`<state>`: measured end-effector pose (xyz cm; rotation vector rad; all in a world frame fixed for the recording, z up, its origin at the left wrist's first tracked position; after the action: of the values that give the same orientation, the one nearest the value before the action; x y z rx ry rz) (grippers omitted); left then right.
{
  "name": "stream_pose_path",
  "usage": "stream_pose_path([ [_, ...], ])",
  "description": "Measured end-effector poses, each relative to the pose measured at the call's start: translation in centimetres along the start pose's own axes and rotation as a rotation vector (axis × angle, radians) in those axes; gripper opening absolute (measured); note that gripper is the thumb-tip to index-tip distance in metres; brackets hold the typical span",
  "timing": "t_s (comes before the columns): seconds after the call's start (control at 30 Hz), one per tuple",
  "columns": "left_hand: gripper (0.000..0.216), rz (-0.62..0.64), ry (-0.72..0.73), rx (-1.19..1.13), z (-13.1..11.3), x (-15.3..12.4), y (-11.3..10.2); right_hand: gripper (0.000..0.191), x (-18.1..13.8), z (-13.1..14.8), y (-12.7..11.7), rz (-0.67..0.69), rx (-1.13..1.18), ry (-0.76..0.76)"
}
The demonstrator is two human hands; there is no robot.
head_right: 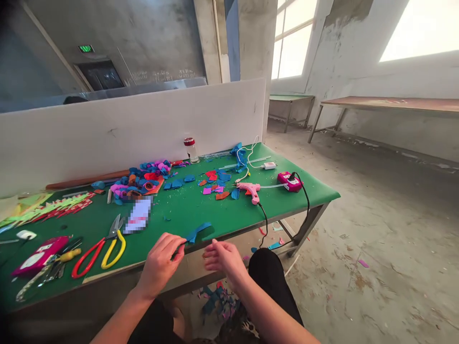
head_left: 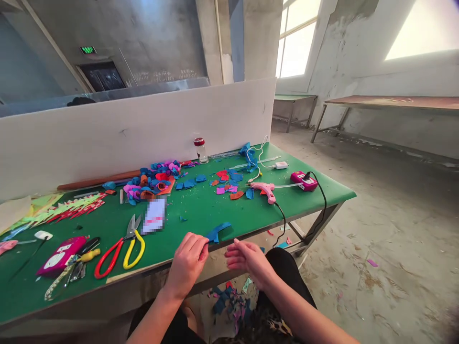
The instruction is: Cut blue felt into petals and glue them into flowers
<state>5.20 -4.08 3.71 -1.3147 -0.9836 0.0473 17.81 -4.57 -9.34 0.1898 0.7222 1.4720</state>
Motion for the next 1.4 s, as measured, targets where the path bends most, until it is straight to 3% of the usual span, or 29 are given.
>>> stream_pose_path([
  [0.1,0.02,0.1,0.079,0.073,-3.3,-2.3,1.4,0.049,-1.5,-3.3,1.6,0.087,0.159,0.161],
  [0.23,0.021,0.138,0.063,-0.026,-5.5,-4.5,2.4,0.045,-1.4,-3.0,0.3,-0.059,0.046,0.084],
  [0.33,0.014,0.088,-0.269,-0.285,-2.8,-5.6,2.1,0.042,-2.0,-2.9,-0.6,-0.122,-0.021,0.05],
  [0.43,0.019,0.111,-0.711,-0.645,0.2,-7.8,4.0,0.037,-3.0,-3.6,-0.3,-0.09,-0.002,0.074],
  [0.53,0.029,0.188,-0.92,-0.965,-0.3,-9.1,6.7,0.036,-3.6,-3.9,-0.1,-0.1,0.018,0.062],
  [0.7,0.029,0.187,-1.0,-1.148,-1.5,-9.3,8.5,0.035,-3.8,-4.0,0.0,-0.107,0.061,0.07],
  [0.93,0.026,0.121,-1.197,-1.314,-0.6,-11.0,10.0,0.04,-3.7,-4.2,0.3,-0.044,0.138,0.12],
  [1.1,0.028,0.073,-1.188,-1.306,-1.1,-11.2,10.3,0.042,-3.6,-4.4,0.6,-0.013,0.113,0.113],
  [1.2,0.031,0.157,-1.119,-1.2,-1.1,-10.3,9.1,0.035,-3.4,-4.2,0.1,-0.051,0.053,0.067],
  [1.27,0.033,0.177,-1.044,-0.935,1.4,-9.7,6.1,0.034,-3.3,-4.2,-0.4,-0.077,0.074,0.063],
  [1.37,0.032,-0.048,-0.92,-0.066,8.8,-9.0,-3.4,0.032,-3.2,-3.7,-1.0,-0.087,0.069,0.043],
  [1.4,0.034,-0.065,-0.908,0.191,11.1,-9.0,-5.9,0.032,-3.3,-3.4,-1.1,-0.086,0.059,0.037],
])
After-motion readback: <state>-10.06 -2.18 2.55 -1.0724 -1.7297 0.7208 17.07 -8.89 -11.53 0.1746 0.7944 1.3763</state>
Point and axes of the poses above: each hand's wrist, its own x-axis towards the middle knuckle, its own y-axis out of the palm, z = x × y, the point moved 10 cm from there along x, towards the middle knuckle, and after that the axes turned 3 degrees about z, right-handed, at the moved point
